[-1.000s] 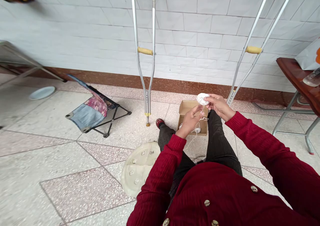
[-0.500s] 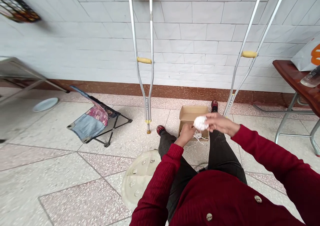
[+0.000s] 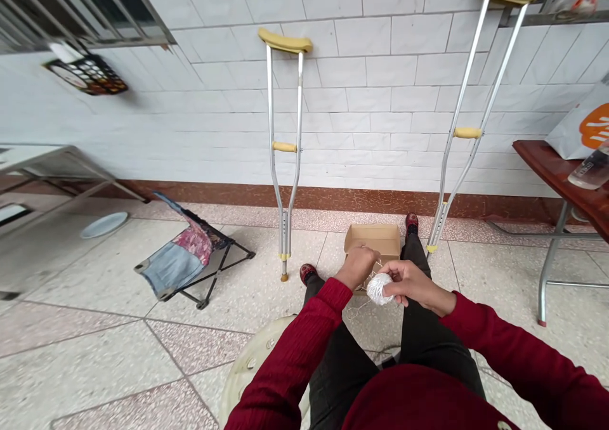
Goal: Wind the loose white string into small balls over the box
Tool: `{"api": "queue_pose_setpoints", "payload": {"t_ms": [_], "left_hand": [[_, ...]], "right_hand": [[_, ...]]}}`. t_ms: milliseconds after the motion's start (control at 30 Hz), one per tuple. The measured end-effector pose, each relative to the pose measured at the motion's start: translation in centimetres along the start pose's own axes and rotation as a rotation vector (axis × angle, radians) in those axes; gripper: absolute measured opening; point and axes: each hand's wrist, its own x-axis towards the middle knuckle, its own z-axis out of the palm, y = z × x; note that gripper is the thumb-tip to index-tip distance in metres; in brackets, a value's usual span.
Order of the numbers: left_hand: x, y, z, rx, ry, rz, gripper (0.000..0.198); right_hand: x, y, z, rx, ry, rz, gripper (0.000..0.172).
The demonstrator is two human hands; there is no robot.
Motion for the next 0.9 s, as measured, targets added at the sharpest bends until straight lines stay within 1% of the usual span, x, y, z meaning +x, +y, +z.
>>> {"api": "queue_pose_setpoints", "payload": {"t_ms": [67, 133, 233, 300, 400, 500, 567, 600, 667, 700, 733, 767, 833, 900], "left_hand": [[0.0, -0.3, -0.2, -0.017, -0.007, -0.012, 0.02], [-0.1, -0.8, -0.4, -0.052, 0.012, -0.021, 0.022], [-0.5, -1.4, -0.9, -0.113, 0.056, -0.061, 0.028], [-0.8, -1.3, -1.5, -0.132, 0.074, -0.099, 0.029], [-0.9, 0.1, -2.6, -0.083, 0.083, -0.139, 0.026], [-1.2, 2.5, -3.2, 0.01, 0.066, -0.125, 0.028], [-1.6, 4.0, -2.6, 0.009, 0.043, -0.131, 0.03], [-1.9, 4.6, -2.1, -0.031, 0.036, -0.146, 0.03], [-2.6, 5.3, -0.6, -0.19, 0.028, -0.184, 0.031], [-3.0, 5.3, 0.2, -0.296, 0.034, -0.202, 0.032], [-3.4, 5.3, 0.9, -0.41, 0.046, -0.219, 0.033], [-3.8, 5.1, 1.6, -0.523, 0.062, -0.235, 0.034], [-4.4, 4.4, 2.3, -0.713, 0.112, -0.26, 0.034], [-4.9, 3.7, 2.3, -0.835, 0.146, -0.262, 0.034]], "right_hand": [[-0.7, -0.6, 0.6, -0.024, -0.041, -0.056, 0.032], [-1.1, -0.4, 0.5, -0.041, -0.041, -0.066, 0.033], [-1.0, 1.3, -0.7, -0.035, 0.027, -0.024, 0.03], [-0.5, 2.9, -1.7, -0.054, 0.091, -0.013, 0.027], [1.0, 4.9, -3.0, -0.117, 0.163, 0.007, 0.024], [3.3, 5.8, -4.0, -0.126, 0.306, 0.038, 0.024], [5.1, 5.7, -4.6, -0.077, 0.429, 0.034, 0.023], [6.0, 5.4, -4.8, -0.014, 0.484, 0.024, 0.023], [7.3, 4.4, -5.2, 0.159, 0.552, 0.002, 0.022], [7.7, 3.9, -5.4, 0.239, 0.562, -0.004, 0.02], [7.9, 3.2, -5.5, 0.305, 0.546, -0.006, 0.017], [7.9, 2.7, -5.5, 0.355, 0.503, 0.0, 0.014], [7.4, 1.7, -5.5, 0.426, 0.358, 0.034, 0.013], [6.3, 1.0, -5.5, 0.503, 0.206, 0.083, 0.019]]}}
